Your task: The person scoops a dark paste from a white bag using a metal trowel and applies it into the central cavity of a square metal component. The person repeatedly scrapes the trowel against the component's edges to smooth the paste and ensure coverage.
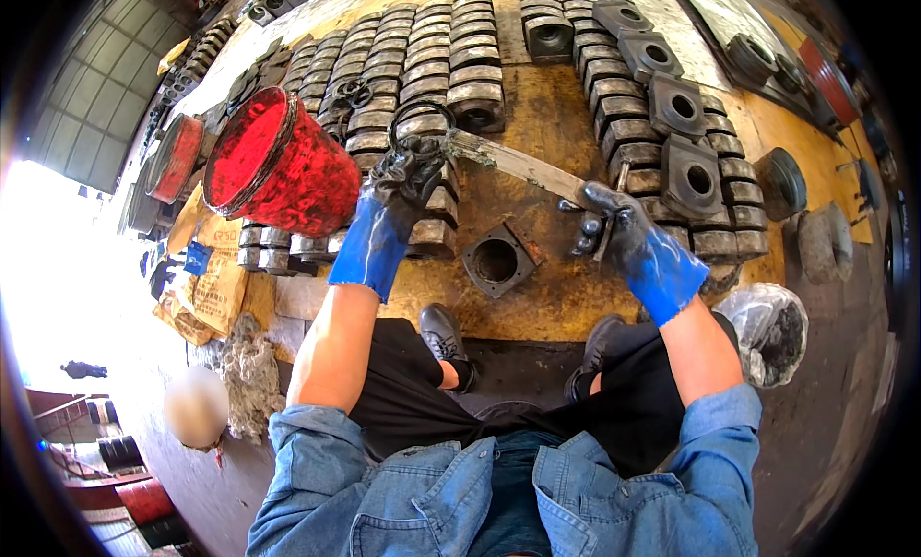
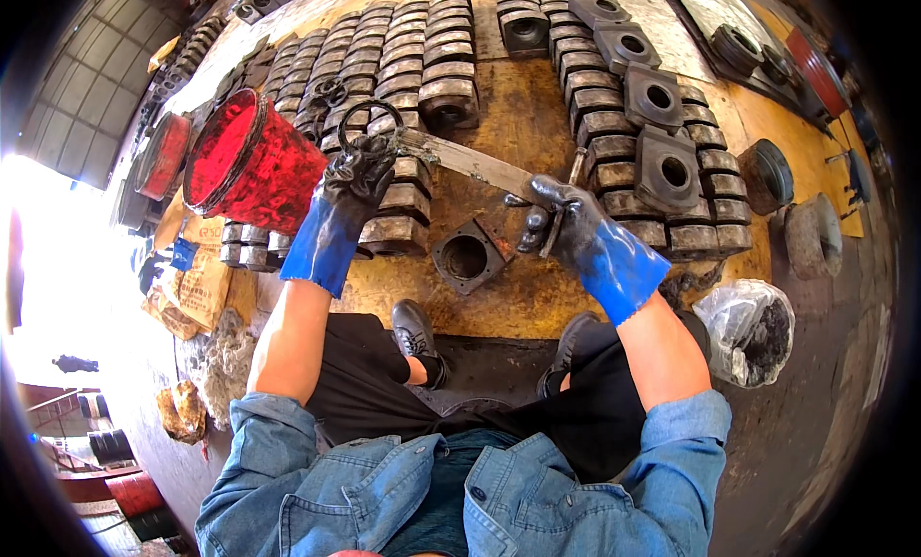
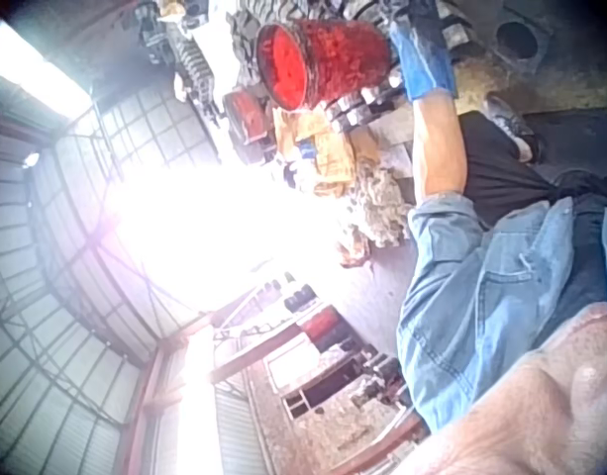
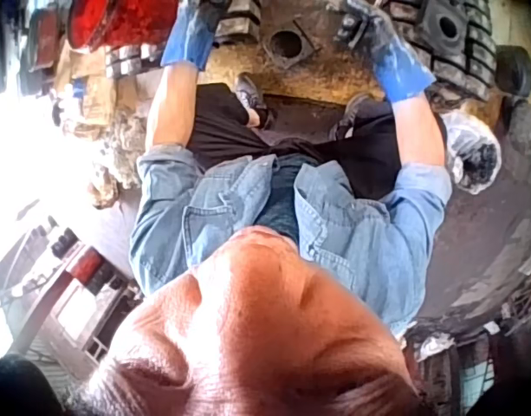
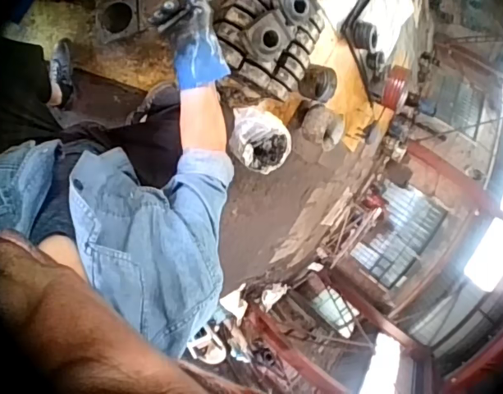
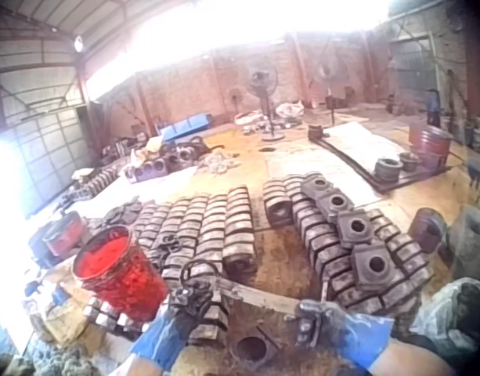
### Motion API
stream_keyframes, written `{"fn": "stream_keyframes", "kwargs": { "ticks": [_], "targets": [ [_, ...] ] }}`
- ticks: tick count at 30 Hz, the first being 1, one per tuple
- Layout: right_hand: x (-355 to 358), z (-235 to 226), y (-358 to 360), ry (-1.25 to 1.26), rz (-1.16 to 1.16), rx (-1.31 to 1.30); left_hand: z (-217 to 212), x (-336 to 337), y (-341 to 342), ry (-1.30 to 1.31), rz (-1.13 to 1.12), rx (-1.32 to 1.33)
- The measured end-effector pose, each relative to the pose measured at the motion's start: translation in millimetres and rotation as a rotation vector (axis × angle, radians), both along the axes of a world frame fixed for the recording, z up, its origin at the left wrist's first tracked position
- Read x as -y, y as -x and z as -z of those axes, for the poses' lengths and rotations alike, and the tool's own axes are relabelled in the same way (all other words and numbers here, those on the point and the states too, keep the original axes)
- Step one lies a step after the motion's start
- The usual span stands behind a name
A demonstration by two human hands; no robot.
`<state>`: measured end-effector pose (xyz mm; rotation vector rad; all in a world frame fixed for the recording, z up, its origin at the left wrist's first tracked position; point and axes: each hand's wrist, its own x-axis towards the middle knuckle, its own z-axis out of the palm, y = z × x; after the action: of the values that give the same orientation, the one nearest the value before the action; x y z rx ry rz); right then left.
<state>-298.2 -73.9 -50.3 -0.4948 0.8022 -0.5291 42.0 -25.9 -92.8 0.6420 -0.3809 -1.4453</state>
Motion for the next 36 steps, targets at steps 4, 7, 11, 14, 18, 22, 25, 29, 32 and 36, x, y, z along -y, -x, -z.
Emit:
{"fn": "stream_keyframes", "kwargs": {
  "ticks": [4,7,11,14,18,22,25,29,32,36],
  "targets": [
    [2,-4,5,0.005,-0.016,-0.005,8,-1,-2,0.424,0.006,1.233],
    [2,-3,16,0.116,0.041,0.004,-3,-5,17,0.081,0.055,0.64],
    [18,-15,55,0.191,0.035,0.315,21,0,7,0.201,0.033,1.234],
    [39,-29,114,0.279,0.185,0.415,34,2,-11,0.18,0.04,1.302],
    [19,-75,230,0.425,0.543,0.151,53,-2,-31,-0.026,0.077,0.683],
    [-30,-36,367,0.544,0.583,0.037,58,-10,-39,-0.207,0.037,0.134],
    [-112,18,435,0.41,0.924,-0.768,58,-15,-41,-0.244,0.032,0.094],
    [-198,147,476,0.535,1.097,-0.923,67,-12,-33,-0.264,0.055,0.06],
    [-208,168,427,0.464,0.842,-1.536,64,-29,-43,-0.278,0.027,0.07],
    [-194,193,423,0.347,0.22,-2.166,63,-28,-36,-0.297,0.038,0.069]
  ]
}}
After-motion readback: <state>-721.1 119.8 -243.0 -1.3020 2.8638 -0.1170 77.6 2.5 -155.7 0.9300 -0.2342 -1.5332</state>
